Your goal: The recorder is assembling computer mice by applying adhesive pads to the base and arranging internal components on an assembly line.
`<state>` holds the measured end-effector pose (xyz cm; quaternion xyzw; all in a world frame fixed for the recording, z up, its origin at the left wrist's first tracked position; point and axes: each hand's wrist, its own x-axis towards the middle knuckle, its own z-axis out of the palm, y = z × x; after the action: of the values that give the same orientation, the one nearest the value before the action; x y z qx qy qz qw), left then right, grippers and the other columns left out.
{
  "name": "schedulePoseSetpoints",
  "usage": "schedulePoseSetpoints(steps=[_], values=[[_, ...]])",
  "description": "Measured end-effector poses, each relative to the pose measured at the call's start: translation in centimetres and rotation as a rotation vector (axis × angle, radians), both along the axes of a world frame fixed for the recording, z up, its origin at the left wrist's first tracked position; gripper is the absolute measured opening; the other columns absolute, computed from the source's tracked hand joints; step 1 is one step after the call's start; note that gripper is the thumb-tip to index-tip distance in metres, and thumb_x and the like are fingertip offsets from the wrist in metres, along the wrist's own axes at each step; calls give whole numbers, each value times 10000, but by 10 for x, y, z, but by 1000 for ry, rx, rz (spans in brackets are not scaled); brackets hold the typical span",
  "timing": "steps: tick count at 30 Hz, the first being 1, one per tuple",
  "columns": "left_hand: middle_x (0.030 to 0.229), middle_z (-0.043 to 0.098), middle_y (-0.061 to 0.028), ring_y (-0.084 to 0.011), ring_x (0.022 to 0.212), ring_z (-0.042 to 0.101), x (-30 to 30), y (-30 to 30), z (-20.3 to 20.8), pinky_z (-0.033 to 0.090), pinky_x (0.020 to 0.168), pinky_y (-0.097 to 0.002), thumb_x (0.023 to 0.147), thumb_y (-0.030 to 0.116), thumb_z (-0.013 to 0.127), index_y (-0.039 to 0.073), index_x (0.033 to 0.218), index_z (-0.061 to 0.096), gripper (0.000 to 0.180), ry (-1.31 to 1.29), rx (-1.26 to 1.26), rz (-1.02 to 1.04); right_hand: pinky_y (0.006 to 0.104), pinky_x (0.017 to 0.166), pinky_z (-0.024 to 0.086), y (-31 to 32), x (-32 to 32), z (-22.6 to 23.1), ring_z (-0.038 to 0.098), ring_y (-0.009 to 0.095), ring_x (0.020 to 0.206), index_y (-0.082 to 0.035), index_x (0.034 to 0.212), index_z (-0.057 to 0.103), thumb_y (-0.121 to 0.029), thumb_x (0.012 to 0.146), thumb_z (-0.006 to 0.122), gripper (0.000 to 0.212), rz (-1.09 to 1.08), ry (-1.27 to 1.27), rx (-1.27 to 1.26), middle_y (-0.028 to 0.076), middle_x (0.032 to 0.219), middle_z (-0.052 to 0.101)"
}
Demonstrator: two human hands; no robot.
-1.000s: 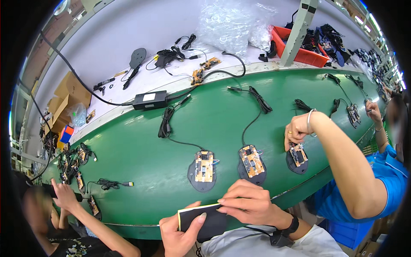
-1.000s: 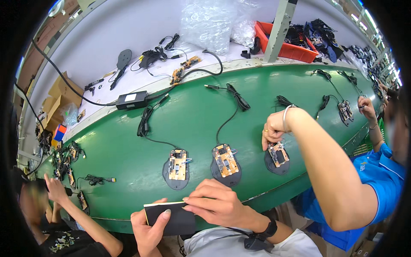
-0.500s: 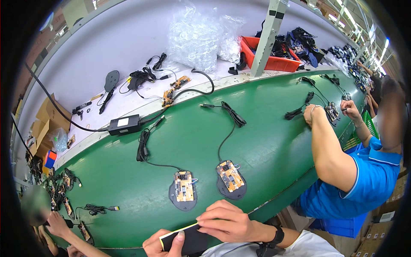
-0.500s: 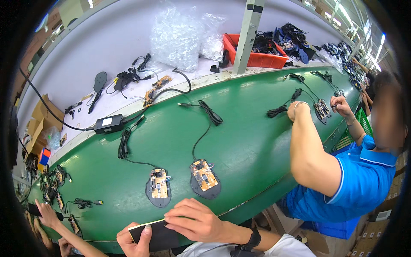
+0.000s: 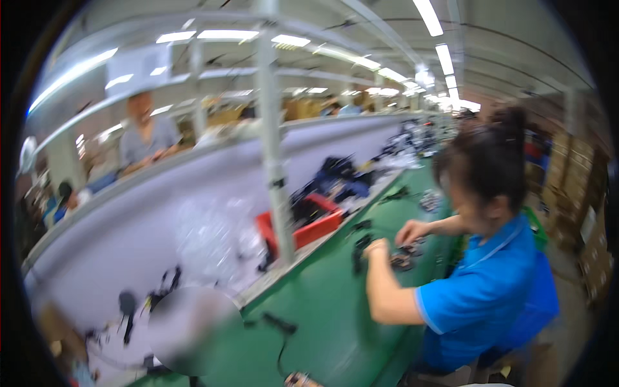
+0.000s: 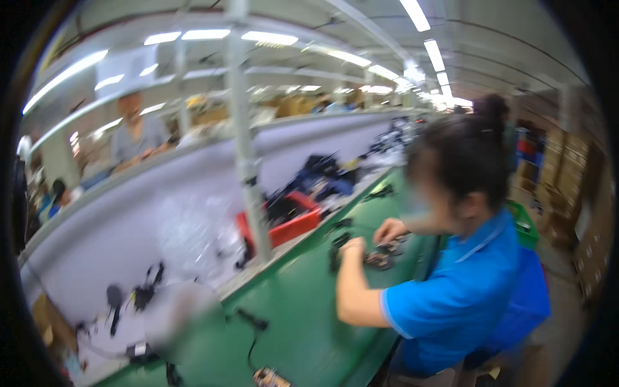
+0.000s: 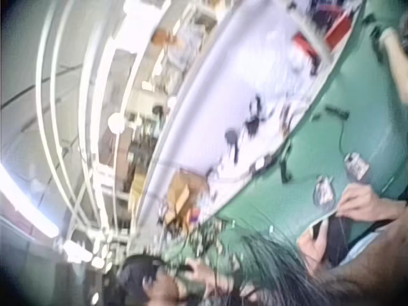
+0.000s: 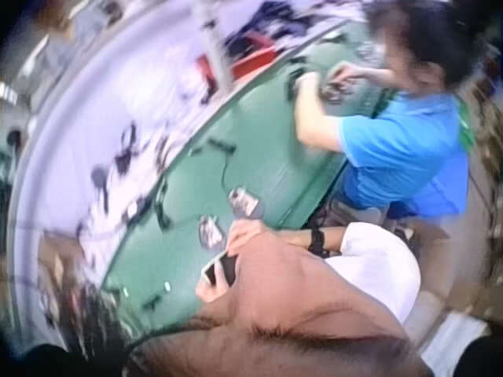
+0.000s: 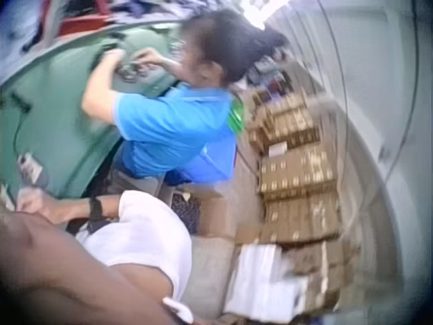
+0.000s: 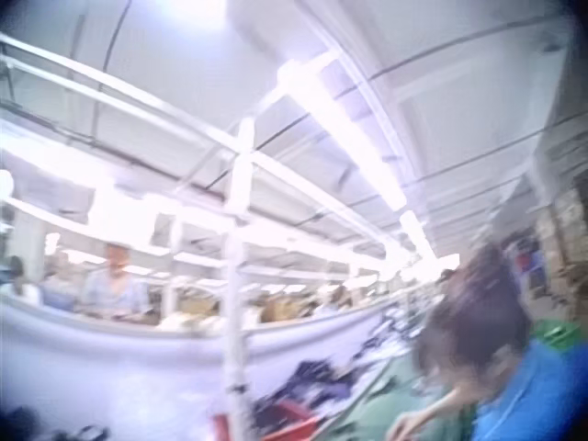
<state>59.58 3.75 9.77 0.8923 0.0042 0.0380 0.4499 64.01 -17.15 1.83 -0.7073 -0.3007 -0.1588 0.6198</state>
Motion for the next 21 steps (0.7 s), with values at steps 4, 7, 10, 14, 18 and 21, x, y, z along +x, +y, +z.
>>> schedulePoseSetpoints(steps=[4,7,10,14,18,21], values=[[1345,717,-168,-345,1213,694,-5,19,-39,522,1053,-460,1032,253,714,67,1414,664,428,438,-154,12,425,833,542,-34,20,6,667,305,961,-31,983,792,-77,840,839,158,-40,-92,-28,123,1037,730],[833,777,-156,-196,719,699,19,-31,3,561,717,-388,946,127,770,-45,988,774,177,41,66,71,429,843,537,-27,11,6,666,309,968,-41,984,786,-75,860,818,133,-59,-52,-17,121,1051,722],[778,750,-78,-110,731,631,19,-52,5,541,685,-349,954,126,770,-58,947,762,184,126,-92,164,439,863,521,-42,10,28,667,308,976,-61,958,760,-39,824,815,147,-182,-173,-121,94,1038,708],[829,740,-57,-108,785,630,31,-51,-6,531,701,-335,950,113,771,-51,930,743,168,137,-165,176,437,820,540,-51,29,34,667,335,963,-46,915,744,-7,714,872,242,-93,-260,-86,118,1028,692],[775,740,-44,-92,683,648,22,-36,-30,508,626,-263,935,81,791,-55,940,762,139,99,-416,290,424,808,553,-50,16,27,671,347,941,-9,953,760,1,774,870,210,76,-164,40,166,1051,684],[797,729,-46,-93,699,645,19,-28,-30,505,623,-271,960,70,762,-64,926,747,139,60,-374,243,390,781,573,-63,7,23,637,290,926,-58,802,635,10,862,799,187,61,71,283,172,1143,544]])
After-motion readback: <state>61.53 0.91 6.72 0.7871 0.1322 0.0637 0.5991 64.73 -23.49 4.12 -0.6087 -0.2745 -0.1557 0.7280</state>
